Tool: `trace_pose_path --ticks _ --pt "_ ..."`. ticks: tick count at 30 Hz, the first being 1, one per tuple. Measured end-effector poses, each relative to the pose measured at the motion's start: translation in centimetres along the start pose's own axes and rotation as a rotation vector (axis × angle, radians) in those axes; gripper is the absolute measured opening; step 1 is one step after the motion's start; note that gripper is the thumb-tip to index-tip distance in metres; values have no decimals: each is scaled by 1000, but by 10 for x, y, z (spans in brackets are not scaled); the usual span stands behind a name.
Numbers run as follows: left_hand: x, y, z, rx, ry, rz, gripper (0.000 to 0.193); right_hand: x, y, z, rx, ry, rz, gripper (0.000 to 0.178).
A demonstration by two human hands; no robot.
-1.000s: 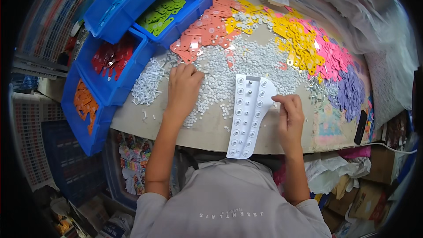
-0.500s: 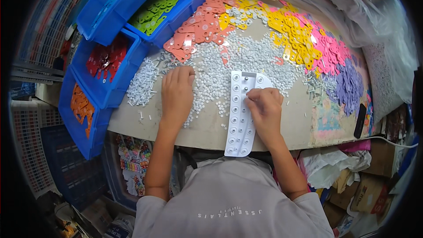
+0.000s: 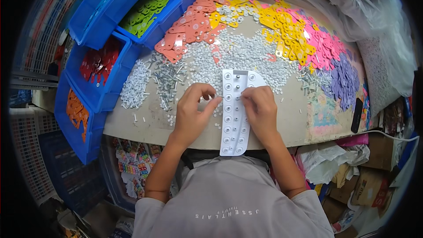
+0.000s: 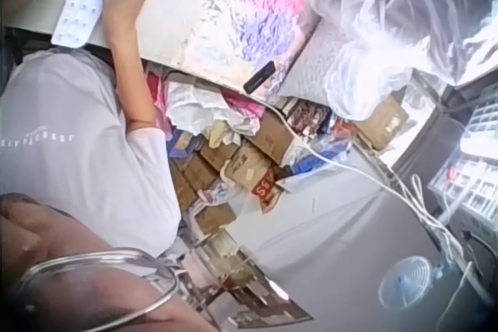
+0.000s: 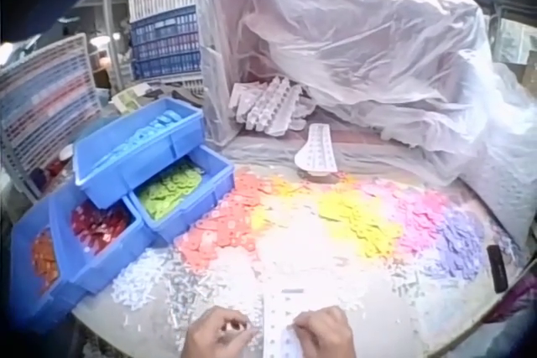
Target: Assembling multi-colored silicone fidget toys by placing colored buttons into white frames.
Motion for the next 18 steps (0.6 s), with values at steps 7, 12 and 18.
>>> trace_pose_path --ticks 7,12,18 --pt "20 2 4 60 -104 -4 15 -1 -1 -1 -36 13 8 17" --pt "28 -4 6 80 -143 -42 16 0 -5 -6 -106 -81 54 16" --pt "34 -3 9 182 -168 -116 15 -45 29 -2 78 79 242 21"
Point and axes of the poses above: each hand's wrist, its own z-axis away from the middle knuckle, its own x-axis out of the palm, y = z × x, the point moved 5 cm from there along -z, towards the middle knuckle, and after that the axes turned 13 degrees about z, right-handed, at the moved point
